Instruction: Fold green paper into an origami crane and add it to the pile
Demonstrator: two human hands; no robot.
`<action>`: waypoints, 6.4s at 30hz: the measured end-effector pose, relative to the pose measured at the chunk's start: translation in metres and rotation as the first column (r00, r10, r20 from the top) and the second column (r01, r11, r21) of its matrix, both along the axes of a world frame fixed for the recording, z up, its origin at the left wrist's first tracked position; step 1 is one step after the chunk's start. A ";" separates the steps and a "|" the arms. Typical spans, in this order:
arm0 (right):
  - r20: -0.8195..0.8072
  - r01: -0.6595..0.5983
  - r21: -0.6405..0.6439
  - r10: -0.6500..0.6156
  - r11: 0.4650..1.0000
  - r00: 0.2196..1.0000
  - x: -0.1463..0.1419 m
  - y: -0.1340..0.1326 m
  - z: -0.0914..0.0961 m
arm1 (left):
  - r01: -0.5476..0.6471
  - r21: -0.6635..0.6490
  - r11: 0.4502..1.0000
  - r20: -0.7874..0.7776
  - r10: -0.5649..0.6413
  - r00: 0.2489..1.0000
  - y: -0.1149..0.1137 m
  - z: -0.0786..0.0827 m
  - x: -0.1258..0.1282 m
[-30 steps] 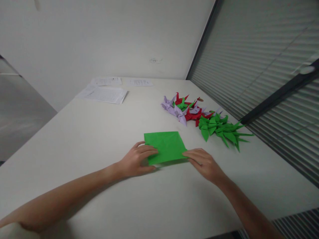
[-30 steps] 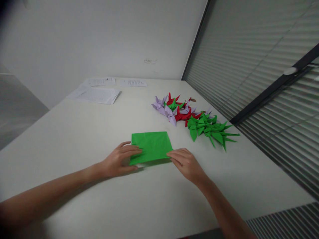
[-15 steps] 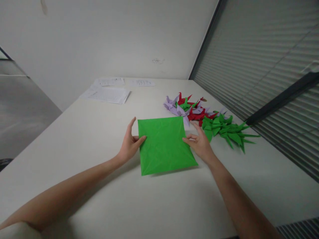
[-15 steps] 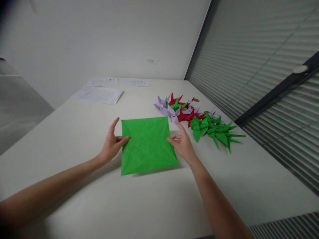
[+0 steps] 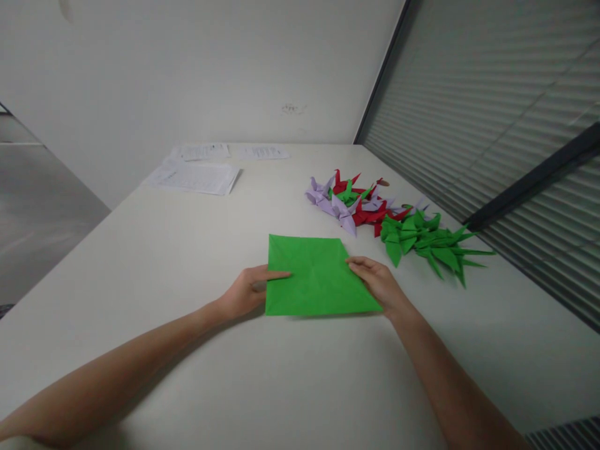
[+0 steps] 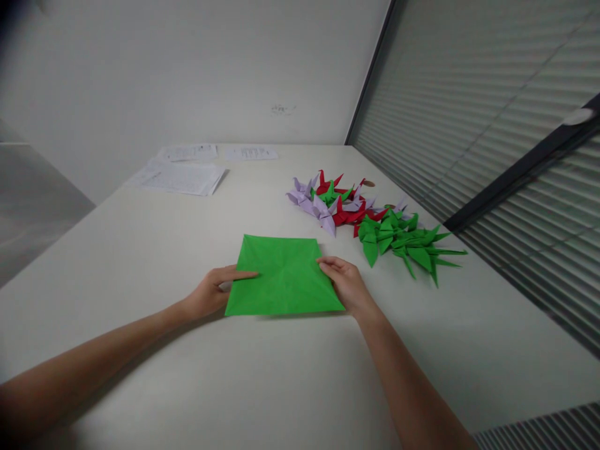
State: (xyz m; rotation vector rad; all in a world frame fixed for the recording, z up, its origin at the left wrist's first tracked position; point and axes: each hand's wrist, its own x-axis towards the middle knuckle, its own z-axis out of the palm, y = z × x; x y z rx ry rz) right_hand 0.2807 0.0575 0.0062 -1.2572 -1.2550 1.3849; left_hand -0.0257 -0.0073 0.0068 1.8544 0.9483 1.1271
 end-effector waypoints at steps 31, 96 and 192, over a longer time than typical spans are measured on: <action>0.144 -0.349 0.284 0.321 0.893 0.936 -0.014 -0.027 0.015 | -0.215 -0.132 0.968 0.118 0.231 0.966 -0.009 0.000 -0.008; -0.086 0.060 0.014 -0.059 0.998 0.995 -0.037 -0.027 0.000 | -0.433 -0.442 0.786 0.363 0.598 0.715 -0.001 0.005 0.013; 0.023 0.346 0.279 -0.366 0.896 0.930 -0.030 -0.023 0.003 | -0.502 -0.381 0.776 0.356 0.625 0.695 -0.003 0.010 0.012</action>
